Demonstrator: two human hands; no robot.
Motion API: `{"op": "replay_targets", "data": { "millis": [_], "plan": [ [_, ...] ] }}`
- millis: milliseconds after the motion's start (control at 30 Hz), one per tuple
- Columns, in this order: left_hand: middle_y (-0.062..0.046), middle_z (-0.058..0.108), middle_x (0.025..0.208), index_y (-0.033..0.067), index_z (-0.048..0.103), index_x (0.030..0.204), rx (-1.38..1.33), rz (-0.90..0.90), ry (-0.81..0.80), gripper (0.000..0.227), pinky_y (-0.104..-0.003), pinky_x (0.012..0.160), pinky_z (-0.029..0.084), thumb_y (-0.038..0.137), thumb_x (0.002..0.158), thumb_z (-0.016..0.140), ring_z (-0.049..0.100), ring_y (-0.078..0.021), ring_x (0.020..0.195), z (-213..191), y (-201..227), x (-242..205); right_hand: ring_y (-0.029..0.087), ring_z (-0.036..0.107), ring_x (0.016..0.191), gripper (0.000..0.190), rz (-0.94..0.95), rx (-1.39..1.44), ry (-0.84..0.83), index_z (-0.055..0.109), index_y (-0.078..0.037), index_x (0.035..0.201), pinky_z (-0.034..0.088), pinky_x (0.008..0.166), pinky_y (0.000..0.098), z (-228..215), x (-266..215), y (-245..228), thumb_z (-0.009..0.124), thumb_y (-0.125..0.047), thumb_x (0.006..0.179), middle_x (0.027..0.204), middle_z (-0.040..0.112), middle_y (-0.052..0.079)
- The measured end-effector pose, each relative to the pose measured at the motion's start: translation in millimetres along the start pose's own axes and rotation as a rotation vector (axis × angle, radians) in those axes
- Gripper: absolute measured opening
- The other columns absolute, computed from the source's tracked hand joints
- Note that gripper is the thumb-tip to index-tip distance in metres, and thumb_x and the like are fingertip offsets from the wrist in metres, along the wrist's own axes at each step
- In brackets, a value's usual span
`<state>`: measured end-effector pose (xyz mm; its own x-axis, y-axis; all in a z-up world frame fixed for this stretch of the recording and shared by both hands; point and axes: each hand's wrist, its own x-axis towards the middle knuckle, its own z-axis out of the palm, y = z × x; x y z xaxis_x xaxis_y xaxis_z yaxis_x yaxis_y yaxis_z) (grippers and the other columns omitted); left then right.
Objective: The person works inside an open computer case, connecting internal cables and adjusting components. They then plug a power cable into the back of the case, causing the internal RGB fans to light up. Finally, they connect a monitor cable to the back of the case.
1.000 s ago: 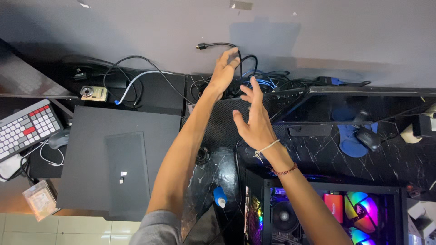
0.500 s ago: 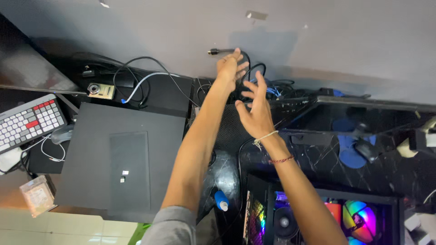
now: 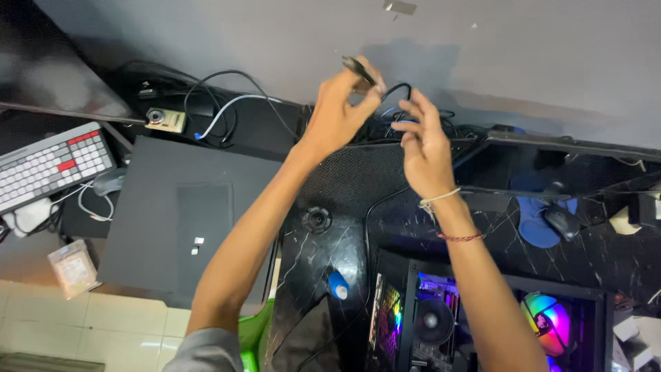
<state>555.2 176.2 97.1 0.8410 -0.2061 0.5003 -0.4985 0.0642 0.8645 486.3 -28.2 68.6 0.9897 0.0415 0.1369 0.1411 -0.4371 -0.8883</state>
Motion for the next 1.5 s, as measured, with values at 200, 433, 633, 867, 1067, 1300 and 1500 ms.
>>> {"op": "replay_targets", "data": {
  "millis": [200,433,633,867,1067,1300,1500],
  "plan": [
    [-0.005,0.063,0.109,0.0018,0.063,0.113,0.237,0.164,-0.273,0.027,-0.036,0.087,0.049,0.022,0.12,0.046,0.061,-0.0214,0.092,-16,106,-14,0.024,0.081,0.116,0.052,-0.203,-0.001,-0.121,0.05,-0.001,0.161,0.062,0.084,0.0257,-7,-20,-71,0.064,-0.009,0.112,0.143,0.073,0.015],
    [-0.009,0.064,0.124,0.0055,0.057,0.131,0.209,0.333,-0.294,0.013,-0.038,0.096,0.054,0.009,0.122,0.048,0.063,-0.0261,0.11,-6,194,-33,0.013,0.051,0.095,0.008,-0.348,0.042,0.015,0.06,-0.002,0.122,0.043,0.083,0.0293,-34,-52,-105,0.057,-0.009,0.124,0.108,0.059,0.007],
    [-0.016,0.051,0.132,0.0126,0.057,0.144,0.512,0.435,-0.468,0.066,-0.054,0.107,0.047,-0.019,0.086,0.058,0.058,-0.0401,0.112,19,199,-104,0.024,0.046,0.094,0.031,-0.466,-0.143,-0.055,0.062,0.001,0.127,0.038,0.081,0.0374,-71,-115,-96,0.06,-0.022,0.106,0.114,0.057,0.014],
    [-0.032,0.069,0.131,-0.0012,0.062,0.155,-0.126,-0.053,-0.559,0.06,-0.059,0.104,0.06,-0.025,0.102,0.047,0.07,-0.0515,0.118,51,180,-222,0.024,0.077,0.108,0.036,-0.17,0.169,-0.26,0.065,0.005,0.139,0.062,0.092,0.0388,-73,-196,-63,0.05,0.015,0.108,0.115,0.078,0.019],
    [-0.018,0.076,0.133,0.01,0.063,0.158,-0.299,-0.104,-0.231,0.041,-0.049,0.112,0.056,0.022,0.119,0.066,0.075,-0.0333,0.125,82,153,-300,0.023,0.075,0.109,0.032,-0.053,0.206,-0.295,0.072,0.007,0.134,0.062,0.089,0.0378,-68,-247,-30,0.057,0.011,0.105,0.118,0.078,0.023],
    [-0.013,0.067,0.157,0.0019,0.078,0.119,-0.417,-0.389,0.366,0.032,-0.033,0.101,0.069,0.03,0.118,0.063,0.077,-0.0195,0.118,113,119,-323,0.015,0.065,0.077,0.018,-0.12,-0.184,-0.337,0.077,-0.003,0.132,0.05,0.066,0.0294,-32,-274,-33,0.068,-0.007,0.116,0.096,0.075,0.008],
    [-0.009,0.08,0.131,0.0037,0.075,0.132,-0.321,-0.348,0.244,0.027,-0.032,0.095,0.07,0.024,0.115,0.068,0.084,-0.0199,0.11,97,98,-296,0.021,0.067,0.082,0.034,-0.118,-0.358,-0.35,0.07,-0.004,0.141,0.054,0.088,0.0427,-22,-271,-45,0.07,-0.004,0.107,0.099,0.075,0.006]
  ]
}}
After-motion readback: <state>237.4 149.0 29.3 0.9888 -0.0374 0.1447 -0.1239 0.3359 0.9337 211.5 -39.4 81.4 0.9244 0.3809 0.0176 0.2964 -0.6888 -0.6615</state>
